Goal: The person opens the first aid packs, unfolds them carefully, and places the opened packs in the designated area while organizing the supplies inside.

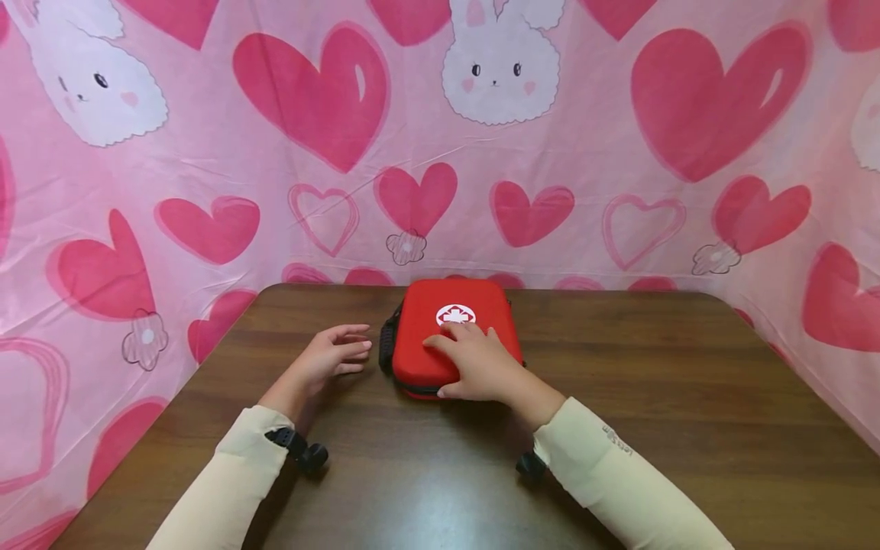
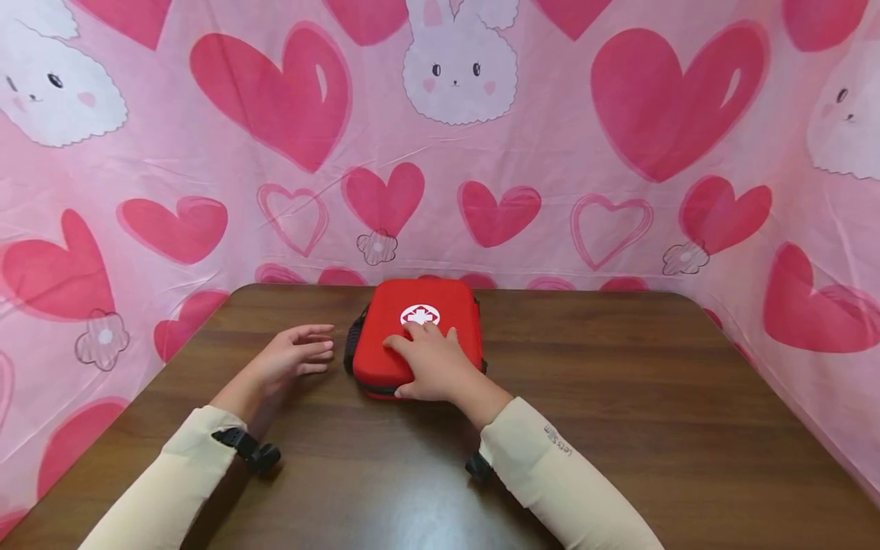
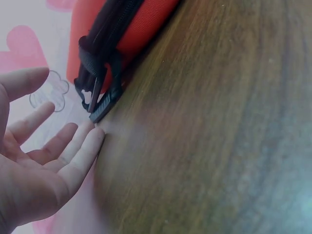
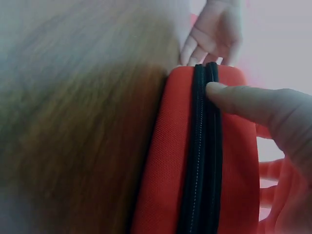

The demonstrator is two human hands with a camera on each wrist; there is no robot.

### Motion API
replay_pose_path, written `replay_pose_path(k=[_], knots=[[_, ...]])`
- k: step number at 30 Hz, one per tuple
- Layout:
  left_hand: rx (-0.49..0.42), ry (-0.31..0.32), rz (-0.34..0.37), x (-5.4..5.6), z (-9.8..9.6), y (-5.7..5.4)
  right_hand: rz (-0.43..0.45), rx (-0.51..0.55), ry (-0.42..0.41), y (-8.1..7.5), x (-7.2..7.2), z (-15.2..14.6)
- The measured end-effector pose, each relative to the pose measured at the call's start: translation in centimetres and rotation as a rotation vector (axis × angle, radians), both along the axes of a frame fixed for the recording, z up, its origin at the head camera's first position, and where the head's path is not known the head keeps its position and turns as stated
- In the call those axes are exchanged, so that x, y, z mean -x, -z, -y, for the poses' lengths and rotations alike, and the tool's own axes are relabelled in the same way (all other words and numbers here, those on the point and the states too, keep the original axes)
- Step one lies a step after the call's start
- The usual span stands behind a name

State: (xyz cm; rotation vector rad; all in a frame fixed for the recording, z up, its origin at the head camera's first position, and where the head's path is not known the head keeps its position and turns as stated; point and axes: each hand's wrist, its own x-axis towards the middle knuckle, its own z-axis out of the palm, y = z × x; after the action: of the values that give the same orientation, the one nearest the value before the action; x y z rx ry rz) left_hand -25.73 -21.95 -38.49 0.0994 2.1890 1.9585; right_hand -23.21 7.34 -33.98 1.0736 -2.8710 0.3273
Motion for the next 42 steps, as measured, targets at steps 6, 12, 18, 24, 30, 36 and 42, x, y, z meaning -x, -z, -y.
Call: replay_pose_path(k=[6, 12, 18, 24, 30, 36, 42], knots=[[-0.008, 0.047, 0.031, -0.1, 0.1, 0.0, -0.083, -0.169, 0.02, -0.3, -0.2, 0.9], [-0.037, 0.096, 0.047, 0.0, -0.2, 0.4, -0.182, -0.254, 0.0, -0.6, -0.1, 0.7], [-0.082, 0.106, 0.069, 0.2, -1.3, 0.6, -0.216, -0.245, -0.035, -0.5, 0.0, 0.3], [-0.101, 0.032, 0.083, 0.4, -2.7, 0.6, -0.264, -0.185, -0.049, -0.4, 0.0, -0.2], [-0.141, -0.045, 0.071, 0.3, -3.6, 0.5, -0.282, -0.134, -0.064, -0.1, 0.0, -0.5], [-0.497, -0.076, 0.098, -0.1, -3.7, -0.5, -0.297, -0.115, -0.074, 0.0, -0.2, -0.5], [-0.436, -0.033, 0.118, -0.2, -4.0, -1.4, -0.297, -0.128, -0.072, 0.2, -0.4, -0.2]])
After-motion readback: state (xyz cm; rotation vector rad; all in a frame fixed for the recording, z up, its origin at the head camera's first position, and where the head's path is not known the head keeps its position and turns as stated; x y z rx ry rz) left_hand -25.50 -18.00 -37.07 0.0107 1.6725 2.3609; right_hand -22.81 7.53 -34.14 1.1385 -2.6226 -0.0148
